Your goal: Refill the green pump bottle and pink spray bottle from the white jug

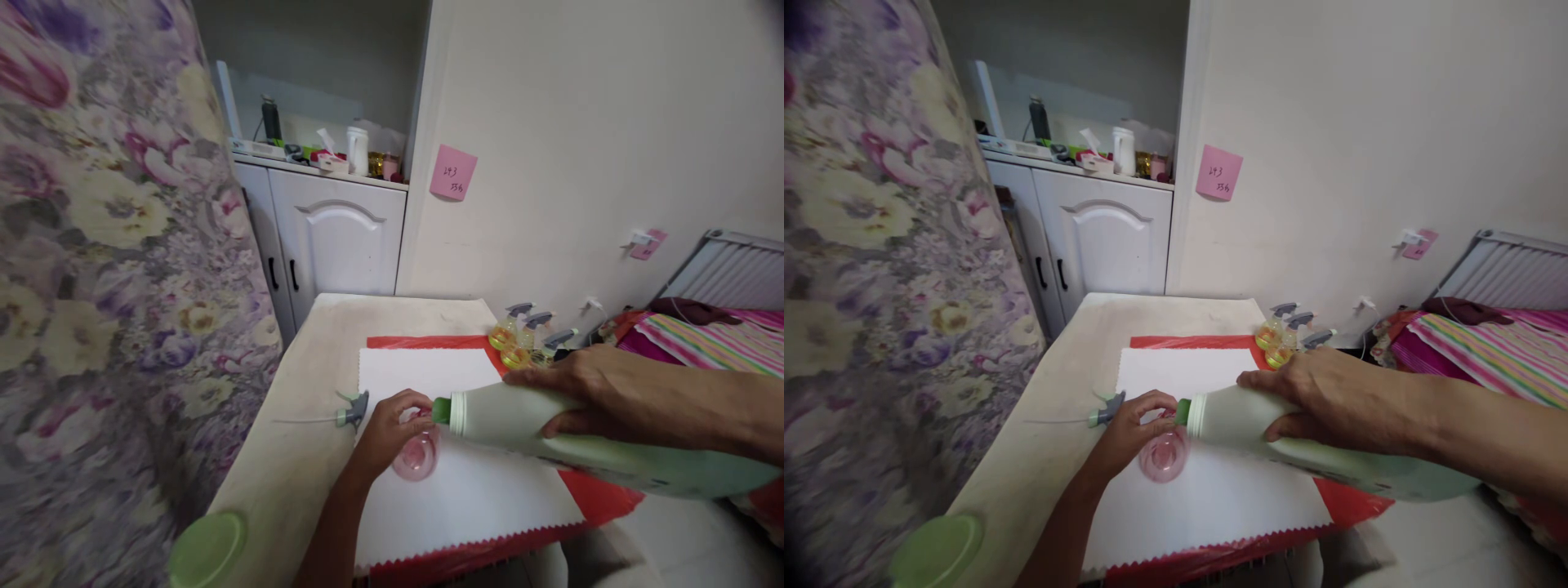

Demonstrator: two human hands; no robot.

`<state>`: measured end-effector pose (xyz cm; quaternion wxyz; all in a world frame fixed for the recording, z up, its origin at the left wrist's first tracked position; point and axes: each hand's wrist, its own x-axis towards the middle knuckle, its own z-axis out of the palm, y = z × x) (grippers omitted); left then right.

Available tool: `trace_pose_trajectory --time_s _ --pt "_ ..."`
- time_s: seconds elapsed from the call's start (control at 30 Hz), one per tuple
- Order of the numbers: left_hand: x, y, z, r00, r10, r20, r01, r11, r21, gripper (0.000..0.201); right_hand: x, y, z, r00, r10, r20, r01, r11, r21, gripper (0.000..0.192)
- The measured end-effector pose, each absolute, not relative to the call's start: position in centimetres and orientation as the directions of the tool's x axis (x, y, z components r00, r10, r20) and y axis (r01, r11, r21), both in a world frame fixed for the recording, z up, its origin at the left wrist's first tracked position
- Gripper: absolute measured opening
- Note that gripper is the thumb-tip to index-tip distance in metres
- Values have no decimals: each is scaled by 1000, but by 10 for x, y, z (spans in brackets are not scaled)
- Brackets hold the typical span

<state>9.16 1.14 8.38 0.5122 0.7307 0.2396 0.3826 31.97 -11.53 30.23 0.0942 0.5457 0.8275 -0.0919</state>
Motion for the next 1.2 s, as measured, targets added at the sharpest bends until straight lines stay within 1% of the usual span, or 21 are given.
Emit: trace_pose_trajectory --time_s 0.27,0.37,0.47,0.63,0.83,1.07,1.2 --pt "92 12 82 593 742 314 -37 -364 931 10 319 -114 303 -407 878 -253 913 396 -96 44" --pt "91 11 82 594 742 312 -34 -365 931 10 318 -114 303 -379 887 -263 925 375 -70 43" --pt "91 11 83 592 745 308 -24 -365 931 10 317 -115 303 -369 891 -263 928 370 -48 46" --pt "92 10 84 594 742 311 -27 -368 930 11 313 -116 305 -366 888 -277 926 378 -11 44" --pt "93 11 84 590 746 310 -31 -362 932 9 313 -116 306 -374 888 -268 923 385 -13 45" --pt "93 10 85 588 746 311 -34 -361 932 10 317 -116 303 -385 887 -255 912 408 44 44" --pt "92 11 85 593 740 318 -37 -369 929 10 318 -116 302 -397 885 -245 907 419 42 44"
